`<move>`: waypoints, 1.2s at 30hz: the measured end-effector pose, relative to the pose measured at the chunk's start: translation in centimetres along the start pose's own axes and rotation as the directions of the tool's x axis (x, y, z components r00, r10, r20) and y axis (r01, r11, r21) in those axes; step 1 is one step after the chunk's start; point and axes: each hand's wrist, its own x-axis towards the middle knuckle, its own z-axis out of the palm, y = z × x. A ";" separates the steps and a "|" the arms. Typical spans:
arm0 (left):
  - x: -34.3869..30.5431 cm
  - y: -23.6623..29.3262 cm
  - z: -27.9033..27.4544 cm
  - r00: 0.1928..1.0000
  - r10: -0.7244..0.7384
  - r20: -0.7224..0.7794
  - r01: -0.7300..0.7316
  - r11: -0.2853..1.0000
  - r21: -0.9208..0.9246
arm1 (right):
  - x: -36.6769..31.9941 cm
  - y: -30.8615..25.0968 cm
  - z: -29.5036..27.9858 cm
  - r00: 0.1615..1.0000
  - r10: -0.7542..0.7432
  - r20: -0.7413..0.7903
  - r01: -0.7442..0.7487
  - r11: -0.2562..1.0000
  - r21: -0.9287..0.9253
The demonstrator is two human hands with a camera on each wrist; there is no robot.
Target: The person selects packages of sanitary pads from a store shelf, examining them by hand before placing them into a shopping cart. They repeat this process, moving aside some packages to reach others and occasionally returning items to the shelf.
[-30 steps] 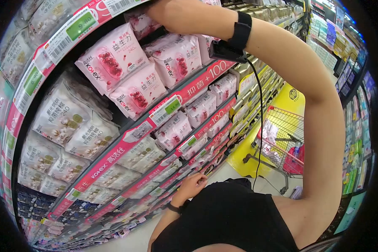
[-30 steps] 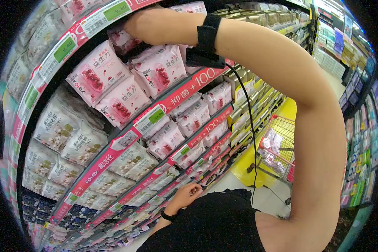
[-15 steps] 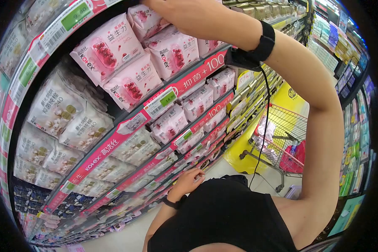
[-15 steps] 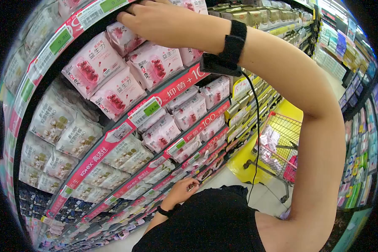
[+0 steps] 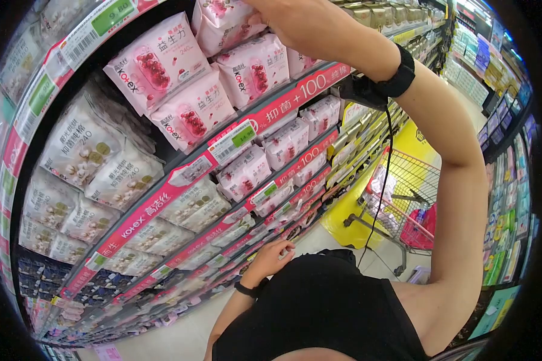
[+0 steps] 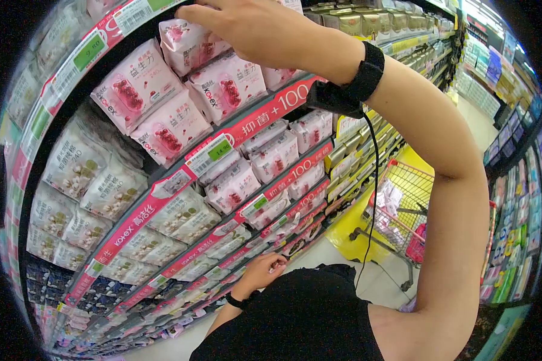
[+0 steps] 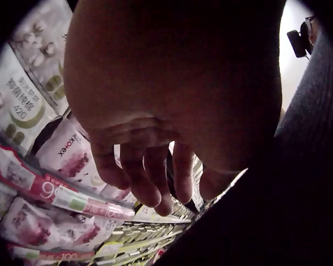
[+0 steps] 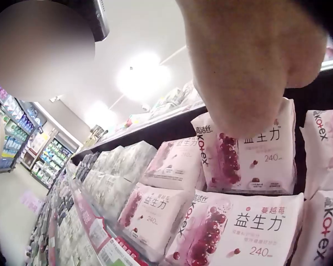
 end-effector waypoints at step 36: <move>2.5 14.0 -18.1 0.123 0.597 -0.793 -0.242 0.793 0.559 | -0.7 0.5 -1.0 1.000 0.000 0.010 -0.002 0.988 0.155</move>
